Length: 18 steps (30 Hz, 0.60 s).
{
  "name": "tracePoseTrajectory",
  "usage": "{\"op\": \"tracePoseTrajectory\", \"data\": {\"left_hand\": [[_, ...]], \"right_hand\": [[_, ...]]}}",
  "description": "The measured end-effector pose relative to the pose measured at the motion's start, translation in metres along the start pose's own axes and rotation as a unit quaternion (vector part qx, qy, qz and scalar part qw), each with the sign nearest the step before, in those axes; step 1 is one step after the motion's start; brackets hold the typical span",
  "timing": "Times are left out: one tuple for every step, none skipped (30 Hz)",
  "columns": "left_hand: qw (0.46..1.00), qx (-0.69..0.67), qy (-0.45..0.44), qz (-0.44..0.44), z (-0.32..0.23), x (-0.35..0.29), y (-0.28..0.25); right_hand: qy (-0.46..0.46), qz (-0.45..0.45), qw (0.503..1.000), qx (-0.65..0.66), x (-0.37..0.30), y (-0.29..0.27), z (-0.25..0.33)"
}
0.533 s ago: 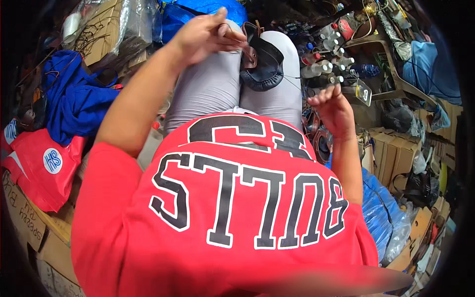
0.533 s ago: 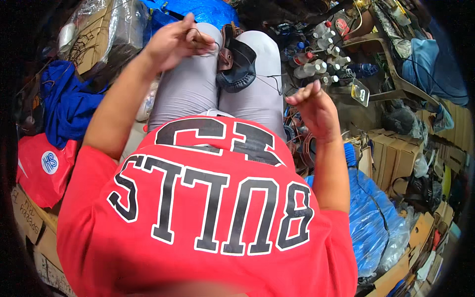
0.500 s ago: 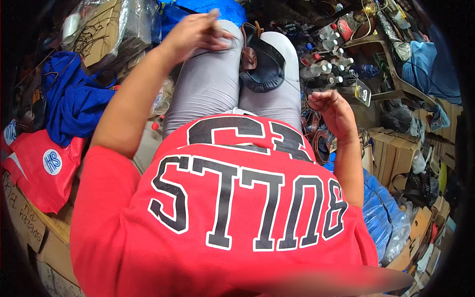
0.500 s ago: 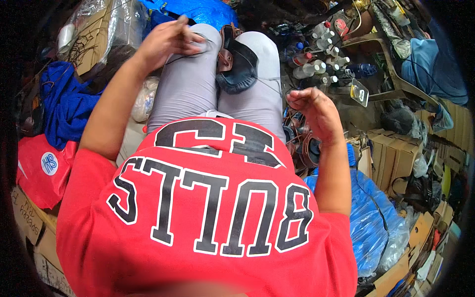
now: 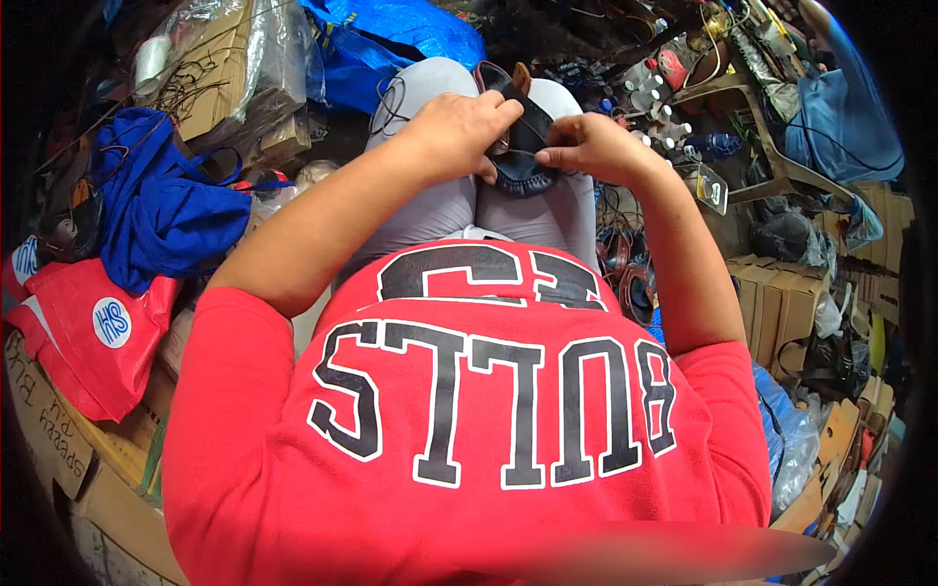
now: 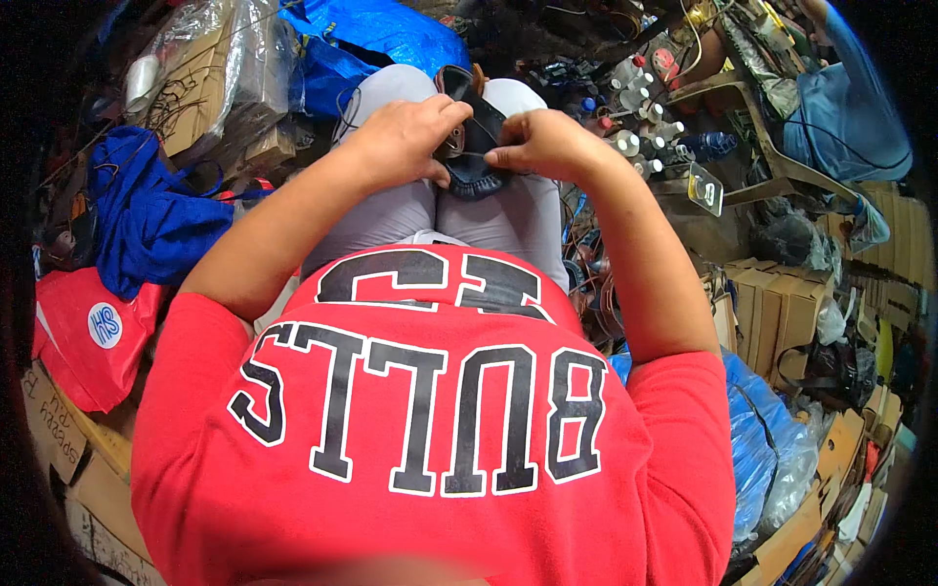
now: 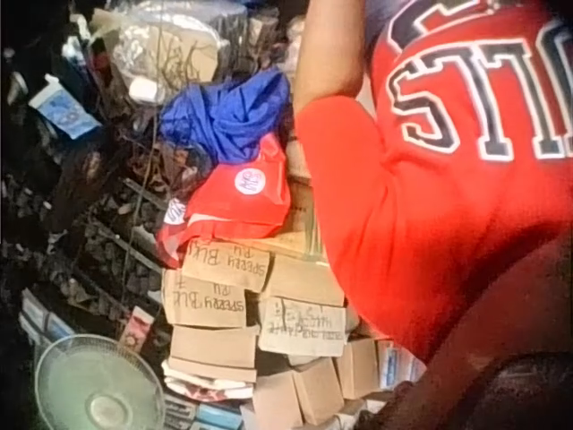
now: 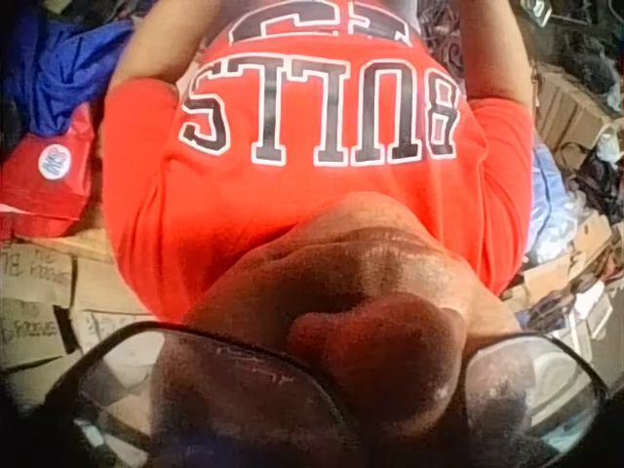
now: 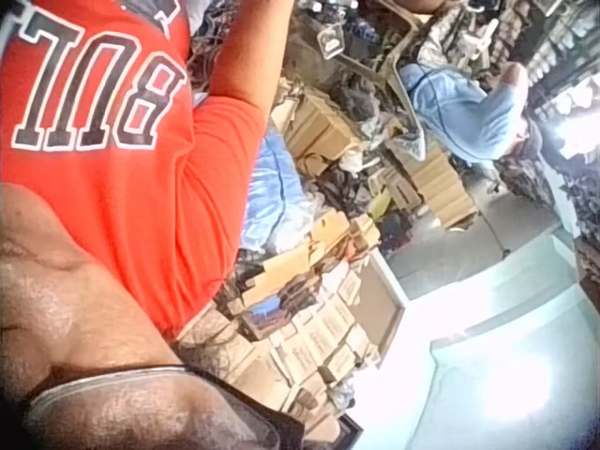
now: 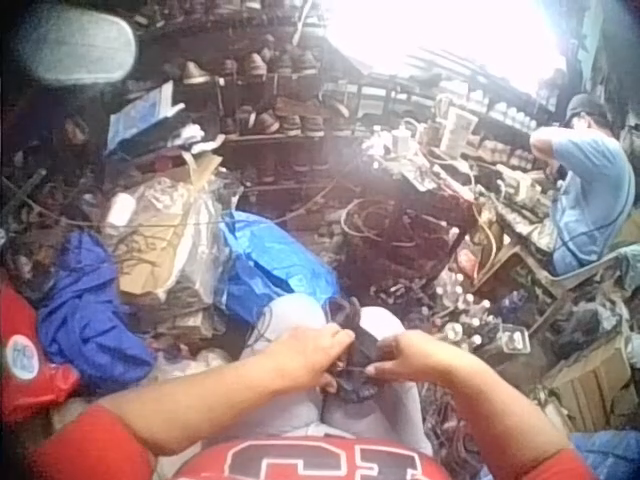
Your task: Hand-stitching or lacing a leather shoe component using a needle and thread.
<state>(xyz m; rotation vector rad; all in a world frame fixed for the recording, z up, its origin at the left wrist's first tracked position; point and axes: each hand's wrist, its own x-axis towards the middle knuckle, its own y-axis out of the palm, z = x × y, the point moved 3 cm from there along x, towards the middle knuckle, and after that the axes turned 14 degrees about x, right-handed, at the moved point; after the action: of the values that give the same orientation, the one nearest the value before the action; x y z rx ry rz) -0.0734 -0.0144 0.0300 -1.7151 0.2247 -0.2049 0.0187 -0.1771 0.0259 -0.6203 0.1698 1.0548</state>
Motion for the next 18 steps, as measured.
{"op": "tracePoseTrajectory", "data": {"left_hand": [[1.000, 0.017, -0.009, -0.014, 0.001, -0.001, 0.001], [0.999, 0.034, -0.017, -0.028, 0.002, -0.001, 0.002], [0.999, 0.035, -0.018, -0.027, 0.003, -0.001, 0.004], [0.998, 0.053, -0.023, -0.023, 0.005, -0.001, 0.007], [0.997, 0.071, -0.028, -0.017, 0.008, -0.002, 0.010], [0.997, 0.072, -0.024, -0.016, 0.007, -0.001, 0.009], [0.996, 0.071, -0.036, -0.033, 0.006, 0.000, 0.006], [0.995, 0.069, -0.047, -0.050, 0.006, 0.000, 0.004], [0.995, 0.070, -0.041, -0.050, 0.004, 0.000, 0.002], [0.996, 0.012, -0.002, -0.090, 0.000, -0.003, -0.003], [0.990, -0.046, 0.037, -0.128, -0.006, -0.005, -0.007], [0.990, -0.046, 0.037, -0.127, -0.009, -0.009, -0.007], [0.990, -0.050, 0.076, -0.109, -0.016, -0.012, -0.003], [0.988, -0.054, 0.115, -0.090, -0.021, -0.013, 0.001], [0.986, -0.046, 0.126, -0.103, -0.024, -0.013, 0.004], [0.986, -0.045, 0.124, -0.103, -0.023, -0.015, 0.007], [0.983, -0.062, 0.129, -0.115, -0.023, -0.017, 0.008], [0.978, -0.081, 0.140, -0.128, -0.026, -0.017, 0.007]], "right_hand": [[0.030, 0.001, 0.999, 0.013, -0.001, 0.000, -0.005], [0.060, 0.002, 0.998, 0.027, -0.005, 0.001, -0.010], [0.051, -0.027, 0.997, 0.054, -0.011, 0.005, -0.019], [0.066, -0.049, 0.995, 0.062, -0.019, 0.009, -0.012], [0.063, -0.061, 0.992, 0.093, -0.023, 0.012, -0.013], [0.061, -0.078, 0.987, 0.124, -0.027, 0.012, -0.016], [0.062, -0.081, 0.987, 0.127, -0.027, 0.012, -0.023], [0.044, -0.087, 0.987, 0.125, -0.025, 0.011, -0.030], [0.026, -0.094, 0.988, 0.122, -0.025, 0.010, -0.029], [0.027, -0.100, 0.987, 0.125, -0.026, 0.010, -0.029], [0.025, -0.108, 0.987, 0.115, -0.027, 0.011, -0.028], [0.021, -0.110, 0.988, 0.105, -0.024, 0.015, -0.021], [0.014, -0.147, 0.988, 0.041, -0.028, 0.018, -0.009], [0.014, -0.147, 0.988, 0.042, -0.032, 0.019, -0.006], [-0.076, -0.229, 0.968, -0.070, -0.038, 0.016, 0.003], [-0.164, -0.305, 0.920, -0.180, -0.046, 0.016, 0.014], [-0.107, -0.260, 0.948, -0.151, -0.050, 0.016, 0.017], [-0.105, -0.264, 0.947, -0.152, -0.052, 0.015, 0.014]]}}
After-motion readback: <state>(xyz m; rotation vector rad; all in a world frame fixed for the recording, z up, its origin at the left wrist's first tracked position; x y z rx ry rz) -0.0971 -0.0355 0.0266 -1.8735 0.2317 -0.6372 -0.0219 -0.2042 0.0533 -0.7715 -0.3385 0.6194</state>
